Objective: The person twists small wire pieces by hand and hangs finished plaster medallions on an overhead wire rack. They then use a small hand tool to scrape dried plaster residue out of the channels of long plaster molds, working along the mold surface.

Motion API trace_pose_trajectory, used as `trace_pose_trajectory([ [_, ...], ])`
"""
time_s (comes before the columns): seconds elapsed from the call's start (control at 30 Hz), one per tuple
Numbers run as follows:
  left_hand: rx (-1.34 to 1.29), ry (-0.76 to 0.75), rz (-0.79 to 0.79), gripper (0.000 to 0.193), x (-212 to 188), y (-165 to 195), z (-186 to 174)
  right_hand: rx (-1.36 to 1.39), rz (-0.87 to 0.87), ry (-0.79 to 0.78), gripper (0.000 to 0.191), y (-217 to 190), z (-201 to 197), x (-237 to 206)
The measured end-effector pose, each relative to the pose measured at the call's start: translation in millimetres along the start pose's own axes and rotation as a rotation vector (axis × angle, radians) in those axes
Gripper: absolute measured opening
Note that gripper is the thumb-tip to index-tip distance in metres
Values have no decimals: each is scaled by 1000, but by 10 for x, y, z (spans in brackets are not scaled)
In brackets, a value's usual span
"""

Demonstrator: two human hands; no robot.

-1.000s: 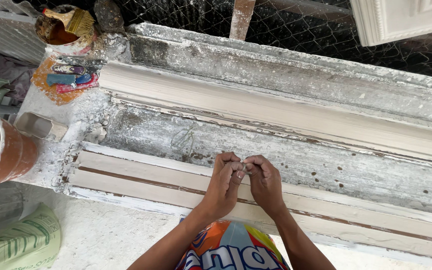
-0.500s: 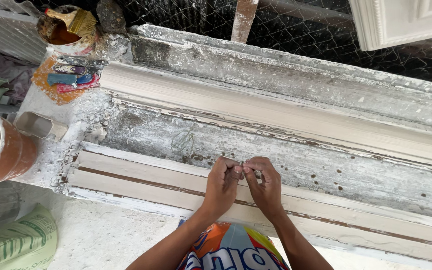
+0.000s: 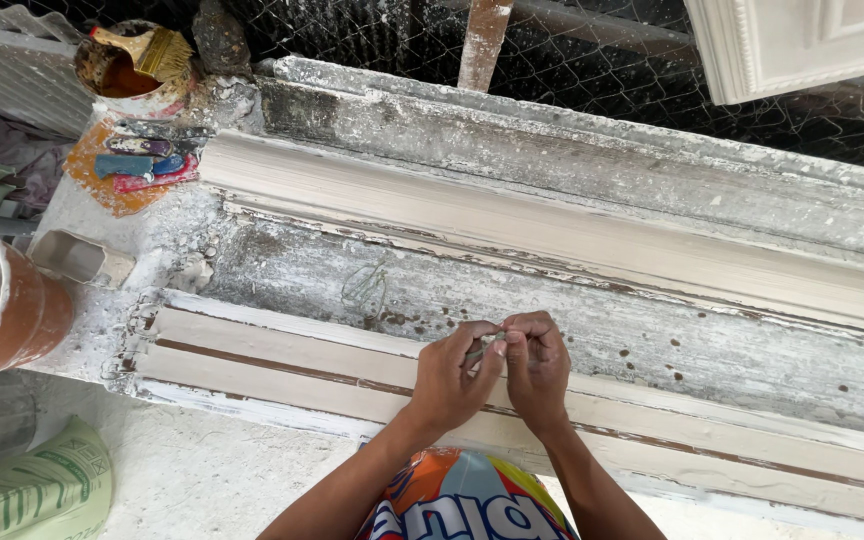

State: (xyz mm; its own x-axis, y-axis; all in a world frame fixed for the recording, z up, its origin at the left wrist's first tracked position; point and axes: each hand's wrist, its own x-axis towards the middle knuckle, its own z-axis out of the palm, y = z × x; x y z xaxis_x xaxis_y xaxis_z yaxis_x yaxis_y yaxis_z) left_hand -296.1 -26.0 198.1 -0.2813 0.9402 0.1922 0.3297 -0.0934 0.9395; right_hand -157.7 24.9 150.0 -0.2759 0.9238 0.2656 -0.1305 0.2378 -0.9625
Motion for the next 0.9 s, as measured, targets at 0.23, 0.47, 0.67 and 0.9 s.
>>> trace_pose_trajectory([
  [0.23, 18, -2, 237, 17, 50, 38, -75, 21, 21, -14, 8, 79, -111, -17],
  [0.47, -28, -64, 14, 15, 74, -79, -157, 114, 114, 46, 17, 151, -204, 139],
  [0.67, -437, -242, -355, 18, 15, -266, -102, -108, 367, -285, 31, 77, -148, 100],
  [0.9, -659, -313, -353, 15, -65, -491, -36, 508, 584, -354, 23, 70, -335, 109],
])
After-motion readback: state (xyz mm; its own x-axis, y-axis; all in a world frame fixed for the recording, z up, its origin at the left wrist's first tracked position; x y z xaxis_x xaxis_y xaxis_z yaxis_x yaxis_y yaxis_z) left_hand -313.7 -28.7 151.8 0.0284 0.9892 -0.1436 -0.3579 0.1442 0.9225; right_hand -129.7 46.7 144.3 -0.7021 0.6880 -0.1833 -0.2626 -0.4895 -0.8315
